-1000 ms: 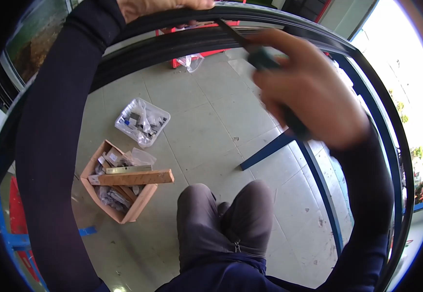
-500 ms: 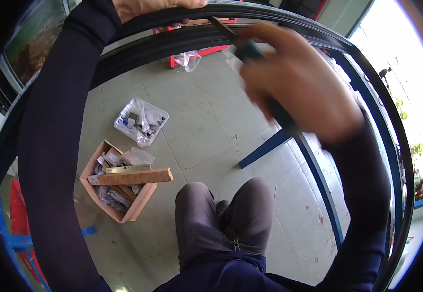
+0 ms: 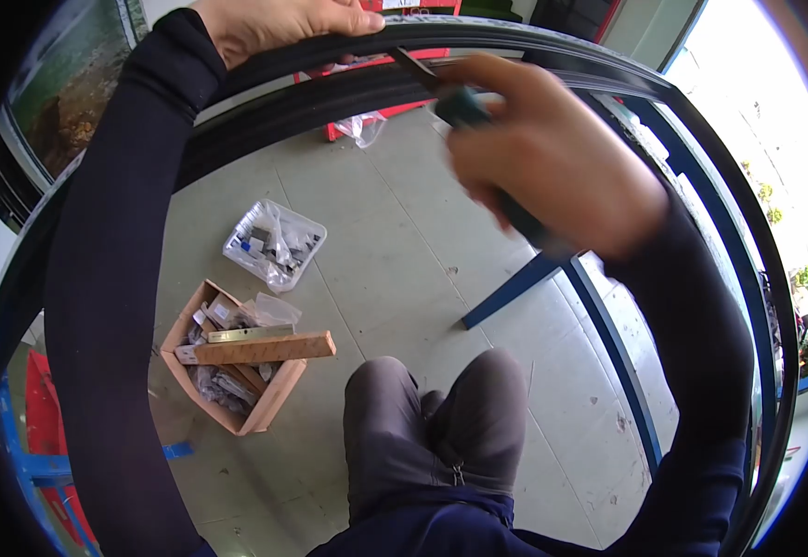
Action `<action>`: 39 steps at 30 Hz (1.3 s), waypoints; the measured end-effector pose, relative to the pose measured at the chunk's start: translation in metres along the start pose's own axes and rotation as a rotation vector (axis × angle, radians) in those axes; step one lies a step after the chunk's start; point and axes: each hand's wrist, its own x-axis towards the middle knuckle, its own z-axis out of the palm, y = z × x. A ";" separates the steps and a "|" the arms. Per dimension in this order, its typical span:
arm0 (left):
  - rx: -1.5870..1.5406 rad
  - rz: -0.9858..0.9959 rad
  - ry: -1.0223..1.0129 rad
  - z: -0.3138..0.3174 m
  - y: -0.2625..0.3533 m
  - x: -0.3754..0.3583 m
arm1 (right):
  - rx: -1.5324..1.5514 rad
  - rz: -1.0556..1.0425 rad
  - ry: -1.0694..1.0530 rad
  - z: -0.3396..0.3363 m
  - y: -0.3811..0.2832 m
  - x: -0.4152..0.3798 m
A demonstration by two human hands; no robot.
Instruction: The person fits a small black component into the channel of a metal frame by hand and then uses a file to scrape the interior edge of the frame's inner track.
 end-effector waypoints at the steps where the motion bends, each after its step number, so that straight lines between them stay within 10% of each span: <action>1: 0.005 -0.005 0.001 0.003 -0.008 0.001 | 0.083 0.150 -0.026 -0.002 -0.009 -0.010; 4: -0.048 0.006 -0.025 0.003 -0.009 -0.002 | -0.199 -0.283 -0.023 -0.001 0.012 0.015; 8: -0.098 -0.072 -0.035 0.001 -0.010 -0.001 | 0.051 0.014 -0.009 -0.006 0.000 -0.013; 16: -0.023 0.023 -0.003 0.003 -0.004 -0.005 | -0.303 -0.349 -0.022 -0.004 0.012 0.018; 19: -0.045 0.005 -0.003 0.002 -0.014 -0.003 | 0.095 0.029 0.107 0.006 0.005 -0.019; 22: -0.033 0.015 -0.001 0.004 -0.006 0.000 | -0.151 -0.289 0.022 0.003 0.028 0.023; 25: -0.032 0.024 0.023 0.000 -0.019 0.000 | 0.018 0.015 -0.052 0.000 0.002 -0.014; 30: 0.007 0.026 0.017 0.000 -0.008 0.000 | 0.139 0.112 0.078 0.006 0.005 0.007; 34: 0.026 0.036 0.034 0.004 -0.007 -0.002 | -0.122 -0.239 0.073 0.004 0.010 0.025; 37: -0.053 -0.007 -0.013 0.003 -0.013 0.006 | 0.053 0.167 0.039 -0.001 -0.020 -0.014; 39: 0.000 -0.018 0.014 0.004 -0.008 -0.001 | -0.062 0.074 0.028 0.004 -0.011 -0.002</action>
